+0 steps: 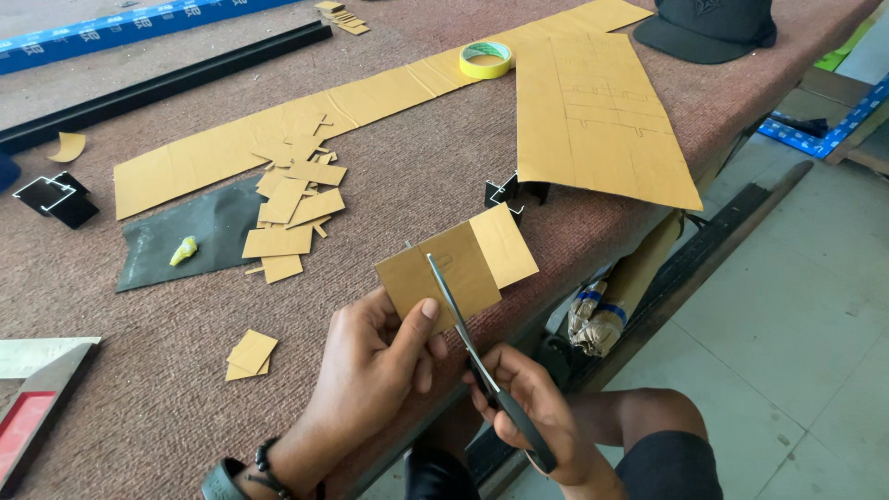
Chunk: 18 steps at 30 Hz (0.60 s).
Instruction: The person uses scissors to cut small rectangular pieces from a larger sheet of cardboard. They repeatedly trim the edges of the cardboard pieces and place the cut pieces on the table.
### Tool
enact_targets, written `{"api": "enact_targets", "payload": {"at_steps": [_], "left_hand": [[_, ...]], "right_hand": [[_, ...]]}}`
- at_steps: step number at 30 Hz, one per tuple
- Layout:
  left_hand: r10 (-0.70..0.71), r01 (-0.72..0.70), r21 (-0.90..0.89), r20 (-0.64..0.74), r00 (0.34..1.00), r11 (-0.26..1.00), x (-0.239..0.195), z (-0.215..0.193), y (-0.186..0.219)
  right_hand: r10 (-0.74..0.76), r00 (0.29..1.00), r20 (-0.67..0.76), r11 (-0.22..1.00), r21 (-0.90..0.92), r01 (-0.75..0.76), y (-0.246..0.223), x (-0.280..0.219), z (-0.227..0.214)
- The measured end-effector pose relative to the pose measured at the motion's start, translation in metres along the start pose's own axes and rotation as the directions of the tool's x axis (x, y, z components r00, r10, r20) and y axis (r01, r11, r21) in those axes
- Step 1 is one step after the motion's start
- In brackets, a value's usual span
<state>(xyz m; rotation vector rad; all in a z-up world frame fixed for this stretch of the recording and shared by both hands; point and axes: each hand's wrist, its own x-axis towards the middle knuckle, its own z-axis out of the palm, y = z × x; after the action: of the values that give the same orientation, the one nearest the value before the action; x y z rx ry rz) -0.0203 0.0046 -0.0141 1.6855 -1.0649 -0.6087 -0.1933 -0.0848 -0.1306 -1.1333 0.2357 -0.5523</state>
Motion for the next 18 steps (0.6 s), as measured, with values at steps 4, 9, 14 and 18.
{"api": "enact_targets", "payload": {"at_steps": [4,9,14,18], "left_hand": [[-0.02,0.017,-0.073,-0.031,0.999,0.997,-0.001,0.003,-0.003],[0.015,-0.016,-0.081,-0.01,1.0,0.997,-0.004,0.003,0.003],[0.02,-0.02,-0.004,-0.029,0.999,1.0,-0.004,0.001,0.007],[0.03,-0.031,-0.02,-0.033,0.999,0.999,-0.004,0.002,0.004]], "right_hand": [[0.006,1.0,0.01,1.0,-0.011,-0.006,-0.002,-0.001,0.002],[-0.045,0.998,0.037,0.997,-0.053,0.047,-0.003,0.003,0.003],[-0.056,0.998,0.018,0.998,0.014,0.055,-0.001,0.003,0.001],[-0.027,0.999,-0.024,1.0,-0.011,0.027,0.003,0.003,0.0]]}}
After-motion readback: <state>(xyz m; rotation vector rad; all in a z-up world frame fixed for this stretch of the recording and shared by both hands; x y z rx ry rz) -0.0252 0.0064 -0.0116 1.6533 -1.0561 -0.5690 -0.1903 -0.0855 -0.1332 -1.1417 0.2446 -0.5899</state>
